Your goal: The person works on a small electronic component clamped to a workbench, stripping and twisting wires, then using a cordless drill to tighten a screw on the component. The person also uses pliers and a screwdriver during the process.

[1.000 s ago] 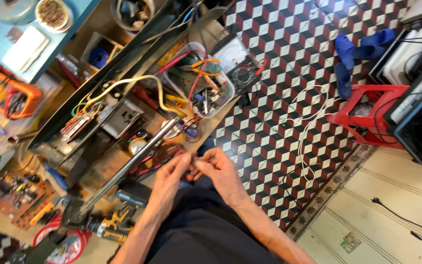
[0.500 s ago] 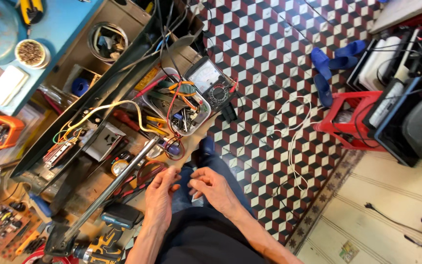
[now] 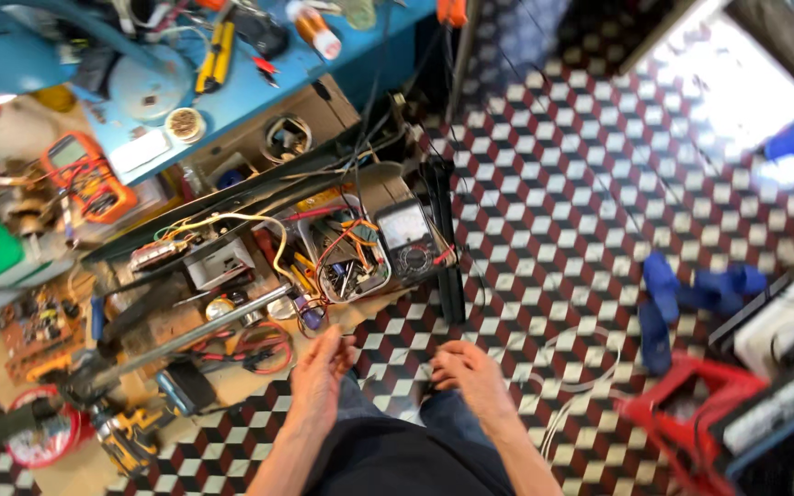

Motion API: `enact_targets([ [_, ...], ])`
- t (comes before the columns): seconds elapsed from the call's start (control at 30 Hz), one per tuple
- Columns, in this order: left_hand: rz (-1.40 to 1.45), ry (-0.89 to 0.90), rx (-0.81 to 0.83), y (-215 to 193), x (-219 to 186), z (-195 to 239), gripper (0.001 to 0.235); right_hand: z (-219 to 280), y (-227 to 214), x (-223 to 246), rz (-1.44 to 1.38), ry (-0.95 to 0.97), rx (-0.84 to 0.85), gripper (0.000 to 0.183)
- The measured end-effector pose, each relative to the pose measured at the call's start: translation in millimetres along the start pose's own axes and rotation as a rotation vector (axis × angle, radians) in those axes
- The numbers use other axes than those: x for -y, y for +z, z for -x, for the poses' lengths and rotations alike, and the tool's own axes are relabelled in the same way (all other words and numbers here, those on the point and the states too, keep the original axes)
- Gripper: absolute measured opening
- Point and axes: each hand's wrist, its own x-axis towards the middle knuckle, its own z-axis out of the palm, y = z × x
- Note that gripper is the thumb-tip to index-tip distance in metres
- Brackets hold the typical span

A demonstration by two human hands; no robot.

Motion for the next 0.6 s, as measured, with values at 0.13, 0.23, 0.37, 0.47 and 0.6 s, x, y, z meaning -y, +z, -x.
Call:
enact_targets([
  [0.13,0.036,-0.023,-0.055,53,37,36,0.031,-10,-58,42,0.094,-0.011,-0.038,0.032],
  [0.23,0.083,-0.033,-0.068,58,48,54,0.030,-15,-74,65,0.195,-0.061,-0.045,0.034],
  [0.37,0.140,0.070,-0.086,56,43,43,0.031,-17,-55,94,0.276,-0.134,0.048,0.032],
  [0.47,0.202,0.051,-0.097,53,44,43,0.033,5,-18,100,0.469,-0.164,0.082,0.032],
  [0.6,0.317,-0.045,-0.015,64,44,50,0.032,33,40,107,0.663,-0.489,0.292,0.031],
])
